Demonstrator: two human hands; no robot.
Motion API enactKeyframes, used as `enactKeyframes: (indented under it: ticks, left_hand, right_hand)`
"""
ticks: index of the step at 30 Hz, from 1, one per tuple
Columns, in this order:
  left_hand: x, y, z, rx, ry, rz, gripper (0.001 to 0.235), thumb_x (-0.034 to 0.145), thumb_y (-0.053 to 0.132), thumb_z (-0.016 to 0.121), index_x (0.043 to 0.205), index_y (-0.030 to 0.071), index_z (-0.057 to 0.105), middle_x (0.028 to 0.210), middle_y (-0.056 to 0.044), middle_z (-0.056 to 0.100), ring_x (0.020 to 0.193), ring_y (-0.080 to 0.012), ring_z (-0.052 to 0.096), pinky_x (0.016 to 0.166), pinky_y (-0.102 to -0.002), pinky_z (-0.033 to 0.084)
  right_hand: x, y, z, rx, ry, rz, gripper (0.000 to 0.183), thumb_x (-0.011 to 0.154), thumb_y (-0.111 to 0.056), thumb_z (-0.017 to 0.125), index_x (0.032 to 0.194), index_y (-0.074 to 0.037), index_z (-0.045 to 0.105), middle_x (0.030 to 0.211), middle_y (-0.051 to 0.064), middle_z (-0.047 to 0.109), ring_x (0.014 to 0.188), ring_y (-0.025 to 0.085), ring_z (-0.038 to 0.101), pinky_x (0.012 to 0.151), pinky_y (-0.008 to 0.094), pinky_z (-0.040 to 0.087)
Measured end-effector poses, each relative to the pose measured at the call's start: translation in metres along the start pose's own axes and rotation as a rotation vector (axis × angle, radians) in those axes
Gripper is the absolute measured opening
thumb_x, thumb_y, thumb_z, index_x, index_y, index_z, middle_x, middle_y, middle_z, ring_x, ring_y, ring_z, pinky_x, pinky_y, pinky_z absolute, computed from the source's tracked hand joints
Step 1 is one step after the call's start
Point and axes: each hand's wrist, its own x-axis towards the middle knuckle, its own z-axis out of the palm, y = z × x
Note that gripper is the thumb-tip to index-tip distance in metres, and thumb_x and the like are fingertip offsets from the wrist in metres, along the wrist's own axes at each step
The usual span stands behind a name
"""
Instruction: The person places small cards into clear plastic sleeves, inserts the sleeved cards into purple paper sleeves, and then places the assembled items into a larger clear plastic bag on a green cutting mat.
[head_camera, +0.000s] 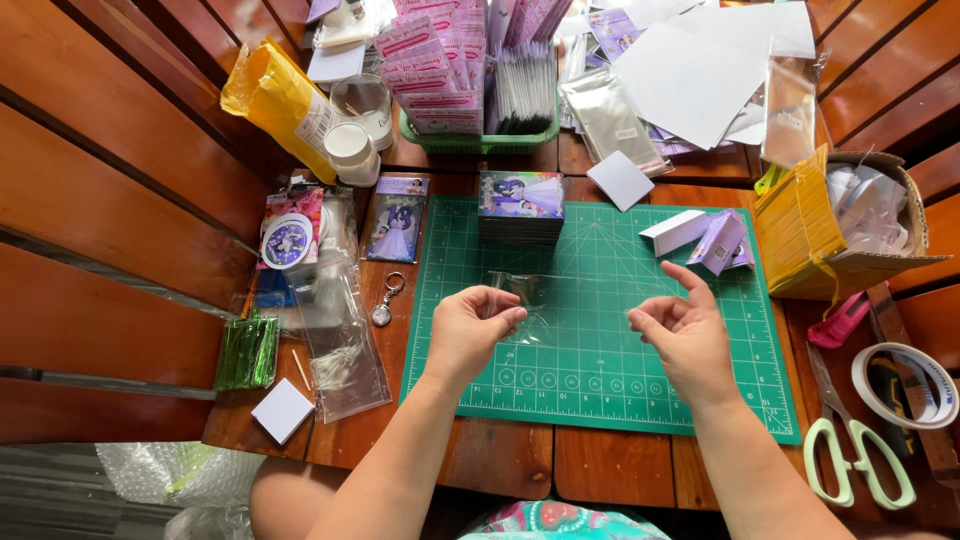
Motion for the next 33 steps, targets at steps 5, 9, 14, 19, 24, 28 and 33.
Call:
enactKeyframes:
  ticks: [5,9,14,19,24,28,33]
  left_hand:
    - [0.001,0.010,-0.001,0.485,0.149,0.169,0.042,0.082,0.015,0.083,0.122,0.013,0.069,0.107,-0.014,0.071,0.095,-0.0246,0.067,0.084,-0.037,0.055]
    - [0.022,-0.018,0.016,0.880,0.247,0.795,0.048,0.087,0.021,0.075,0.133,0.012,0.063,0.131,-0.014,0.062,0.129,-0.0346,0.055,0.113,-0.050,0.036]
    - [0.040,-0.077,0.031,1.120,0.035,0.713,0.032,0.095,0.039,0.064,0.123,0.024,0.070,0.138,-0.006,0.062,0.136,-0.0299,0.053,0.116,-0.059,0.031]
    - [0.046,-0.096,0.031,1.185,0.063,0.741,0.035,0.092,0.044,0.064,0.122,0.028,0.069,0.138,-0.003,0.061,0.134,-0.0261,0.054,0.116,-0.058,0.032]
    - [0.042,-0.089,0.032,1.173,0.079,0.771,0.039,0.091,0.043,0.064,0.126,0.024,0.068,0.138,-0.005,0.062,0.132,-0.0267,0.055,0.115,-0.058,0.034]
    - [0.043,-0.092,0.033,1.199,0.095,0.775,0.040,0.091,0.045,0.063,0.126,0.026,0.067,0.139,-0.004,0.060,0.134,-0.0263,0.053,0.115,-0.057,0.035]
    - [0.043,-0.091,0.032,1.200,0.098,0.759,0.042,0.091,0.046,0.062,0.128,0.026,0.066,0.139,-0.003,0.061,0.134,-0.0254,0.053,0.115,-0.055,0.035]
  right_hand:
    - [0.021,0.009,0.023,-0.103,-0.029,0.020,0.076,0.084,0.006,0.077,0.150,-0.013,0.046,0.084,0.015,0.070,0.069,0.018,0.067,0.061,0.028,0.058]
    - [0.039,0.025,0.039,-0.229,-0.031,0.035,0.072,0.082,0.002,0.080,0.146,-0.018,0.052,0.081,0.012,0.072,0.064,0.017,0.068,0.060,0.028,0.059]
    - [0.036,0.022,0.032,-0.532,0.049,-0.052,0.070,0.078,-0.015,0.089,0.141,-0.020,0.060,0.096,0.009,0.070,0.083,0.020,0.069,0.066,0.030,0.060]
    - [0.023,0.046,-0.008,-0.933,0.099,-0.329,0.047,0.080,-0.036,0.085,0.127,-0.034,0.074,0.113,0.000,0.066,0.110,0.025,0.063,0.094,0.039,0.053]
    - [0.017,0.064,-0.016,-1.020,0.059,-0.560,0.022,0.085,-0.047,0.078,0.106,-0.042,0.079,0.117,-0.014,0.072,0.122,0.018,0.060,0.100,0.035,0.048]
    - [0.014,0.060,-0.013,-1.081,0.080,-0.553,0.023,0.085,-0.053,0.075,0.107,-0.047,0.077,0.115,-0.018,0.071,0.121,0.015,0.060,0.097,0.033,0.047]
    - [0.014,0.059,-0.011,-1.042,0.075,-0.533,0.021,0.084,-0.048,0.077,0.105,-0.043,0.077,0.114,-0.015,0.072,0.121,0.016,0.062,0.098,0.034,0.046]
